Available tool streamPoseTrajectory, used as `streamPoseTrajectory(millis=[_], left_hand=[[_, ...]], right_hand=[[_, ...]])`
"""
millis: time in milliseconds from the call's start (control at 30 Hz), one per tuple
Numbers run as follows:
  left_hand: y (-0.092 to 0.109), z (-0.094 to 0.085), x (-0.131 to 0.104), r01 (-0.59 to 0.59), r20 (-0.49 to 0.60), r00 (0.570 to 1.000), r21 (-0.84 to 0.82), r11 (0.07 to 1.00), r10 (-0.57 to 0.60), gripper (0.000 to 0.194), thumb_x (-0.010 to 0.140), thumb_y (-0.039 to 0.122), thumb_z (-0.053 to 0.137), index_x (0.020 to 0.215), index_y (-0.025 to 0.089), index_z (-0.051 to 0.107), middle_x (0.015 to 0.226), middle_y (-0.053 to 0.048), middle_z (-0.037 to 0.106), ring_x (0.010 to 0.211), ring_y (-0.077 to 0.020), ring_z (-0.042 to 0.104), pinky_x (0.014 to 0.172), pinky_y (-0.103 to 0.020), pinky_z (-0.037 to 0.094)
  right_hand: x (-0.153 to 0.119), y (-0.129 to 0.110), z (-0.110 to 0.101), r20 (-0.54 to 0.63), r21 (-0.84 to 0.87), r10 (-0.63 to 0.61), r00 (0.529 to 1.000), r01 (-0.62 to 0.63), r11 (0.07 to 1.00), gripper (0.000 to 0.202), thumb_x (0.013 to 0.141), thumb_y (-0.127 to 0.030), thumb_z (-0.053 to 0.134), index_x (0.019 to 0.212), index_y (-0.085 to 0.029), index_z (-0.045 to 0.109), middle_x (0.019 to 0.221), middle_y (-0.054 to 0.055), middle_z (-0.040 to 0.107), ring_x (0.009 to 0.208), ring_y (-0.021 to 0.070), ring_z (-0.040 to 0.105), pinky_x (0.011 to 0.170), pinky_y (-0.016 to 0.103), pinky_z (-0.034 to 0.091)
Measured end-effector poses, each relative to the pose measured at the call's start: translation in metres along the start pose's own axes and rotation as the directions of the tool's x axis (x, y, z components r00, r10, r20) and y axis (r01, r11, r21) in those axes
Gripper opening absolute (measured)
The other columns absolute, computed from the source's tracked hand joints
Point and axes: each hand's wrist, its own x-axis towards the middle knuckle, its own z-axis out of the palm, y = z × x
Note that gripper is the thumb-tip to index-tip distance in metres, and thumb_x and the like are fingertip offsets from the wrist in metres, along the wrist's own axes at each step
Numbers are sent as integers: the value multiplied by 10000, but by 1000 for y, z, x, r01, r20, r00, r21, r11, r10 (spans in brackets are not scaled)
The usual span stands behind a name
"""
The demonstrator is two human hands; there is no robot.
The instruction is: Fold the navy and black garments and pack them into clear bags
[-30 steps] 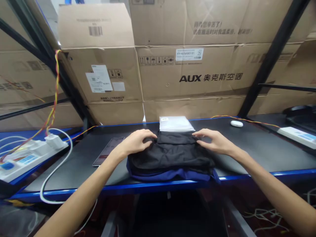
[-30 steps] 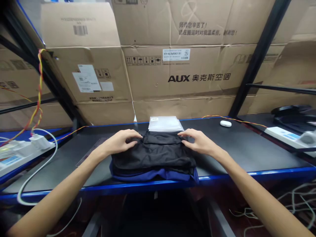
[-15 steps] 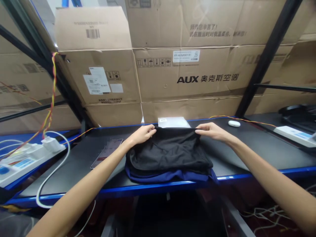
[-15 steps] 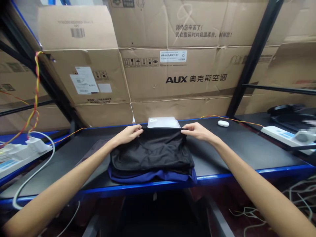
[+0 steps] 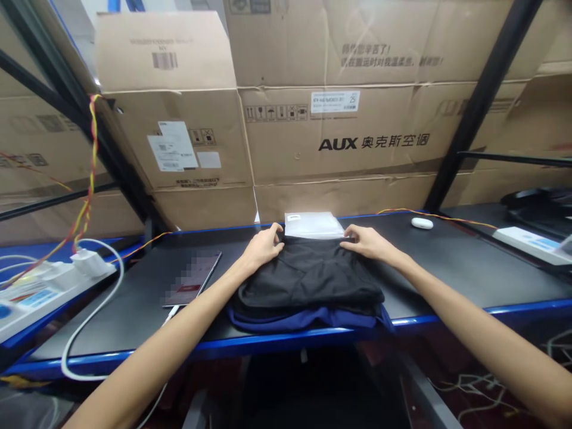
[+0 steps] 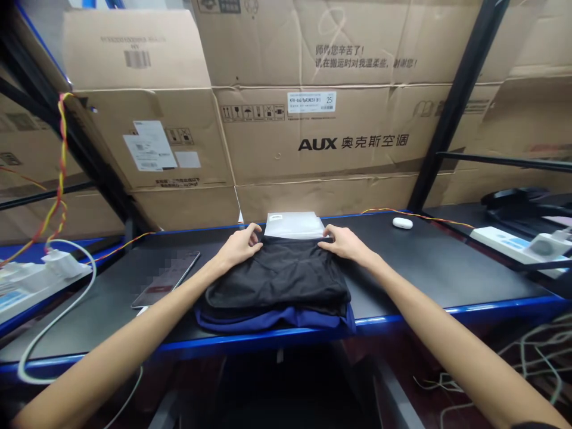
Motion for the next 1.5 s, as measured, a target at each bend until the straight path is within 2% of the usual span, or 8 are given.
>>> streamPoseTrajectory(millis=[100,200,333,467,633,900,1133,1500], left_hand=[[6,-10,-9,-218,-67,974,-30,976,215,215,870,321,591,1033,199,658,1149,-80,677,1073,-229,641,966,-348,485],[15,-22,-23,-327,49,942,-82,941,332,350,917,461,552,1125,213,687,1369,-87,582,1281,-241,534,1111,-370,393],[20,-25,-43,-314,325,889,-80,946,323,635,917,633,489,1435,265,490,1577,-65,348,1465,-261,302,1210,-419,237],[16,-17,-53,-231,438,867,-66,971,237,721,924,694,405,1536,325,302,1629,-32,196,1507,-263,171,1231,-451,152],[12,-11,-54,-213,426,881,-36,976,208,746,903,728,407,1530,332,317,1633,-37,177,1507,-279,167,1231,-458,143],[12,-9,-55,-229,404,888,-29,973,221,741,903,726,409,1526,333,325,1631,-45,190,1502,-273,194,1224,-453,170],[15,-12,-55,-204,431,880,-36,978,200,770,894,740,406,1529,311,327,1633,-52,174,1505,-281,176,1229,-461,153],[18,-16,-55,-211,431,879,-30,977,203,763,900,733,405,1523,297,346,1633,-53,182,1506,-266,179,1229,-434,165]], right_hand=[[-2,-9,-2,-99,-69,-105,990,99,993,357,862,-511,558,1003,-207,681,978,102,701,945,280,639,844,392,502],[-5,-27,-3,-110,-38,-260,959,258,966,423,904,-532,517,1100,-202,694,1150,128,684,1131,298,596,1000,433,459],[-12,-55,2,147,92,-352,925,341,935,584,922,-617,476,1353,-238,587,1440,96,543,1332,295,484,1132,464,360],[-19,-69,10,369,80,-318,874,311,947,750,893,-716,445,1494,-268,420,1586,64,333,1482,302,228,1208,500,205],[-24,-70,16,413,32,-306,858,322,946,776,907,-737,380,1527,-271,342,1611,57,249,1502,289,138,1224,503,124],[-28,-70,15,407,39,-296,864,307,951,768,921,-733,350,1529,-264,337,1611,67,243,1500,285,148,1227,492,106],[-28,-69,15,413,67,-299,860,299,952,736,915,-729,378,1522,-317,332,1614,26,234,1500,290,141,1224,509,111],[-29,-74,12,423,46,-275,863,283,958,758,911,-741,365,1521,-292,347,1617,54,219,1501,282,147,1225,500,117]])
